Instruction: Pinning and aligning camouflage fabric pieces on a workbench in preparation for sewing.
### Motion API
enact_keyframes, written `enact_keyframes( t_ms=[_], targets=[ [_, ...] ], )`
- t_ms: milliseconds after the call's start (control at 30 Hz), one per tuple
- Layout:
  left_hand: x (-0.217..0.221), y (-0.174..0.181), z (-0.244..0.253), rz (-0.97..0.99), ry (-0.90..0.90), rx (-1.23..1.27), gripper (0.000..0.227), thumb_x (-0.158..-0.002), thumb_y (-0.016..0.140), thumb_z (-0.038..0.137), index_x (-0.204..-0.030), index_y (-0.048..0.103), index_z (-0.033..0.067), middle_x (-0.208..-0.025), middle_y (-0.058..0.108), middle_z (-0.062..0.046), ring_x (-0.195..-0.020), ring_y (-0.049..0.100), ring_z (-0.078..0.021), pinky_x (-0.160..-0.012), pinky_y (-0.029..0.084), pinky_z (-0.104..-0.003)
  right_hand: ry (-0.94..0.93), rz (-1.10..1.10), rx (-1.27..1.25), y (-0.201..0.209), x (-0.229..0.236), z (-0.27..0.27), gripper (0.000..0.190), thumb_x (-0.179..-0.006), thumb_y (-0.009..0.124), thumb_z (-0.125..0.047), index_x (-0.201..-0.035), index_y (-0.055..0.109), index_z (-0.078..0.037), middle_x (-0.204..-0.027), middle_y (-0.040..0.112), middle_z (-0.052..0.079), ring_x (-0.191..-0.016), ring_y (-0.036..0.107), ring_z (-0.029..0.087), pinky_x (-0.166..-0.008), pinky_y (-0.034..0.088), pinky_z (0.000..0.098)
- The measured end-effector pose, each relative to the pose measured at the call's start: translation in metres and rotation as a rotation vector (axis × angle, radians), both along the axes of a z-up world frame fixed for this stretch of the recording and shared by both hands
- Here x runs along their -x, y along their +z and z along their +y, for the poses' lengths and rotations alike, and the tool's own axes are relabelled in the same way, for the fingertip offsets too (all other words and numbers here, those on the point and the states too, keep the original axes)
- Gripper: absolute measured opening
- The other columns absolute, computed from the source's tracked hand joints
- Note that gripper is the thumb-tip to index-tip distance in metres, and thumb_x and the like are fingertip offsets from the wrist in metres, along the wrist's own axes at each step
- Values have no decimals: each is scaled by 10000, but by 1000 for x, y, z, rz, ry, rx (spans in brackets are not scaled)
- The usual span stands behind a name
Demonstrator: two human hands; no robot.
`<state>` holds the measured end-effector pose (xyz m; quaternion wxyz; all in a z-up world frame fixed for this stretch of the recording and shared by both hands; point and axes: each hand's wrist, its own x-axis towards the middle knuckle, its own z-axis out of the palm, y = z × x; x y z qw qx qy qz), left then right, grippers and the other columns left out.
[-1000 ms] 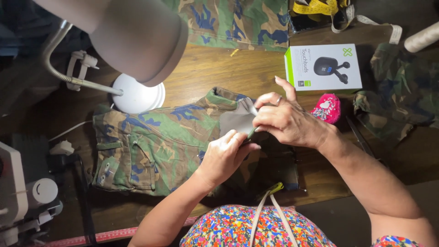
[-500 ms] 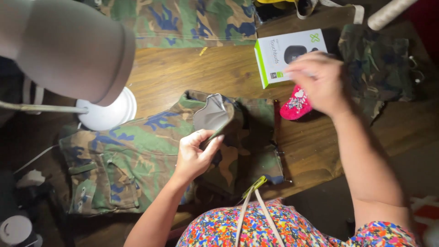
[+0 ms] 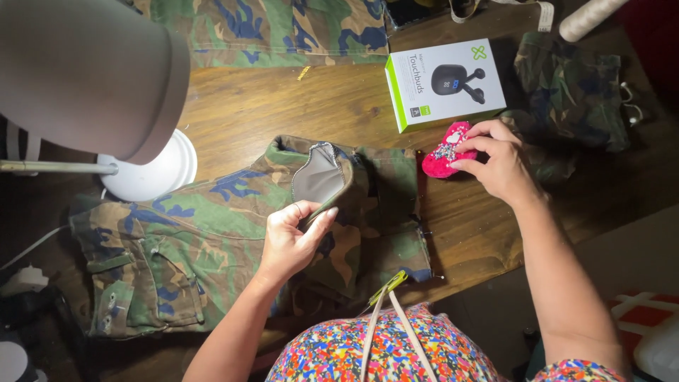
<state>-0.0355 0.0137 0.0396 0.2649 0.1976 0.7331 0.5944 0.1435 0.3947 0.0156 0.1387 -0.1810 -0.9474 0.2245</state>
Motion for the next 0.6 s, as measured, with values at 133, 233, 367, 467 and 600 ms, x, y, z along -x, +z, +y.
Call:
enact_keyframes(
  t_ms=[133,233,367,467,600],
  targets=[
    [-1,-1,0,21,6,-13,62,-863,810,173,-827,830,127,-533,649,-59,-572,499,-63,-474,434,-247,-1,1,-12,-5,-1,-2,258,-751,926,-178,-978,807,-203,-1131,654,2,-1095,638,247,-1051,461,379],
    [0,-2,1,36,3,-15,68,-863,806,178,-816,827,134,-519,640,-55,-552,504,-65,-468,430,-245,-3,-20,-44,-5,-2,-1,259,-703,945,-170,-919,808,-209,-1058,666,-7,-1051,640,243,-1048,454,370],
    [1,-9,1,2,-3,-34,63,-879,798,182,-841,834,148,-562,672,-45,-582,520,-53,-498,448,-231,-6,-35,-88,3,-1,-6,252,-678,948,-187,-876,795,-214,-1033,676,-5,-1041,612,259,-1037,435,385],
    [2,-8,0,-11,1,-47,62,-879,800,185,-862,834,137,-585,684,-53,-609,523,-56,-518,463,-242,-15,-35,-111,4,1,-9,216,-701,938,-183,-844,778,-210,-1014,685,-8,-1034,614,270,-1024,426,409],
    [0,-10,-6,9,20,-64,106,-832,849,180,-900,823,104,-625,705,-88,-643,547,-84,-549,487,-278,-28,-47,-144,1,1,-10,192,-741,920,-195,-850,766,-228,-995,700,-40,-1048,628,248,-1022,409,428]
  ],
)
